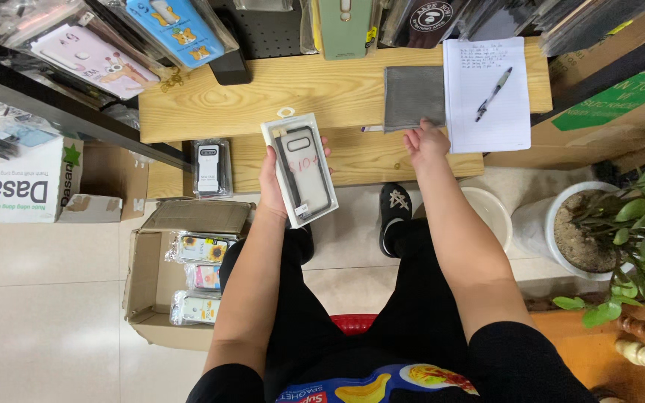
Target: The person organizes a stack of packaged phone cases, places them on a table, and writes on a notepad. They then wash a cloth in a bowl of water, wring it out, and wipe the table surface.
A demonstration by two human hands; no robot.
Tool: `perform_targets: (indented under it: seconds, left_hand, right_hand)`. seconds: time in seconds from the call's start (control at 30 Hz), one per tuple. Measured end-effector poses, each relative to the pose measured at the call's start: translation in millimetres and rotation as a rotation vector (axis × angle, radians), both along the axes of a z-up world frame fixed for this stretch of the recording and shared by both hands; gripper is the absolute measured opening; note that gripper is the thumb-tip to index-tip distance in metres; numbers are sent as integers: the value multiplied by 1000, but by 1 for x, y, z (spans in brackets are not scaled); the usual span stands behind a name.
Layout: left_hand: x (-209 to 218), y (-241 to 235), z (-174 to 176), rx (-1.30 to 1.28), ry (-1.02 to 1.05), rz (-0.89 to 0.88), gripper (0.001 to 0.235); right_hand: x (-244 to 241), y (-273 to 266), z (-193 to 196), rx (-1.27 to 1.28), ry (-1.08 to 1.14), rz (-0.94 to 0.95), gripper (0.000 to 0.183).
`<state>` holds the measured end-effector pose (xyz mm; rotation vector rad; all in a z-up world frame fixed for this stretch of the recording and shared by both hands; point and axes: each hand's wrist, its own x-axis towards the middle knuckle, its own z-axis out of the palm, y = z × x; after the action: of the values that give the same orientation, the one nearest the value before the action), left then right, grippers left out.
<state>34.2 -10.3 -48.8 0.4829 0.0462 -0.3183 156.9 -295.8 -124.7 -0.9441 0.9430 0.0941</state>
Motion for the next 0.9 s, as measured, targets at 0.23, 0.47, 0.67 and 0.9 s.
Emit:
perform_targets:
  seconds: [0.23,0.47,0.67,0.9]
  left_hand:
    - [1,-4,-10,20,160,109,92]
    - [35,-29,10,105,308,280,93]
    - [83,-4,-20,171,470,364,57]
    - [98,5,-54,637,355,588,41]
  right_hand:
    - [-18,26,25,-292,-257,-48,28]
    - [-49,11,69,-200,-518,-123,17]
    - [-118,-130,45,-104,-572,-398,16]
    - [-240,-210,-49,-466,-350,-216,12]
